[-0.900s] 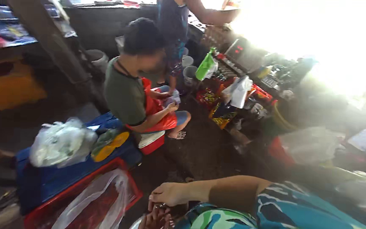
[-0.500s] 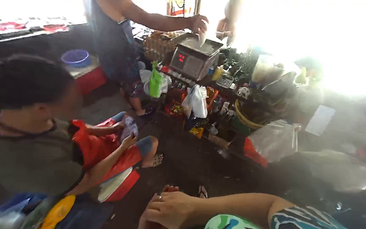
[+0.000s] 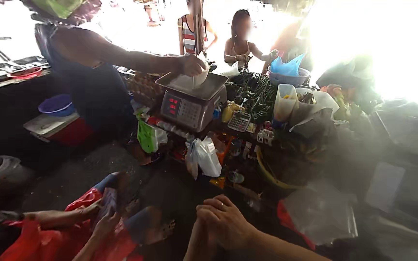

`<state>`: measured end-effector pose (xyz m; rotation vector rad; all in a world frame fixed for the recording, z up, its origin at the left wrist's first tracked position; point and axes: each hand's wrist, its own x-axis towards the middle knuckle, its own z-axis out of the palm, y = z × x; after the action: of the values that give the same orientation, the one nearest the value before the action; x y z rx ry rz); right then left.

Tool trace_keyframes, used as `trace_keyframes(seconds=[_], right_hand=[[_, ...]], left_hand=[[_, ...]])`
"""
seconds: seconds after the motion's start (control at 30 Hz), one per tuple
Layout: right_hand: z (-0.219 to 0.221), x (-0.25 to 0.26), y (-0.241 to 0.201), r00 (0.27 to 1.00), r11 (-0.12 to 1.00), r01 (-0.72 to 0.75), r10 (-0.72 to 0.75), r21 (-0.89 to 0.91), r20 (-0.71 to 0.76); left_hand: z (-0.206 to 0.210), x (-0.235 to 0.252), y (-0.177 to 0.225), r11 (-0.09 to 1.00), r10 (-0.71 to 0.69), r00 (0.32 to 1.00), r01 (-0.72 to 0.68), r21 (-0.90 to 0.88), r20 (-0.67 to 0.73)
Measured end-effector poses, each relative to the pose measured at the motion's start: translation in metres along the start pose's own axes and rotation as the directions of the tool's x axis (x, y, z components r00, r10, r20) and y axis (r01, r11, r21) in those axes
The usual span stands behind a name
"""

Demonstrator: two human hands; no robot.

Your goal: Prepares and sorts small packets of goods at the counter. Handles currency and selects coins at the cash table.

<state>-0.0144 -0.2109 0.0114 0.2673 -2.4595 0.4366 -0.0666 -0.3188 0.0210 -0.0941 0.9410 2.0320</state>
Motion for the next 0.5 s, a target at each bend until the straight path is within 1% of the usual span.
trace_keyframes(seconds=[0.07,0.1,0.17,0.23,0.3,0.37,0.4,0.5], right_hand=[[0.006,0.007,0.022,0.995,0.994,-0.086,0.090,-0.074,0.053],[0.008,0.012,0.035,0.991,0.989,-0.112,0.119,-0.097,0.061],[0.007,0.025,0.060,0.986,0.982,-0.154,0.160,-0.114,0.046],[0.000,0.044,0.083,0.976,0.975,-0.211,0.214,-0.069,0.046],[-0.011,0.072,0.107,0.960,0.961,-0.278,0.278,0.000,0.026],[-0.022,0.100,0.129,0.939,0.938,-0.343,0.344,0.058,-0.014],[-0.026,0.115,0.141,0.929,0.928,-0.363,0.367,0.078,-0.041],[-0.034,0.163,0.182,0.897,0.905,-0.419,0.425,0.074,-0.119]], left_hand=[[0.011,0.027,0.006,0.994,-0.098,0.995,0.100,-0.040,0.035],[0.015,0.041,0.010,0.986,-0.150,0.987,0.153,-0.067,0.054],[0.019,0.072,0.020,0.975,-0.206,0.972,0.214,-0.059,0.115],[0.015,0.102,0.032,0.968,-0.241,0.944,0.250,-0.013,0.226],[0.022,0.130,0.053,0.952,-0.297,0.920,0.305,0.009,0.256],[0.027,0.149,0.071,0.927,-0.364,0.885,0.375,0.019,0.291],[0.029,0.157,0.078,0.915,-0.391,0.878,0.404,0.011,0.277],[0.031,0.184,0.095,0.888,-0.450,0.890,0.455,-0.073,0.075]])
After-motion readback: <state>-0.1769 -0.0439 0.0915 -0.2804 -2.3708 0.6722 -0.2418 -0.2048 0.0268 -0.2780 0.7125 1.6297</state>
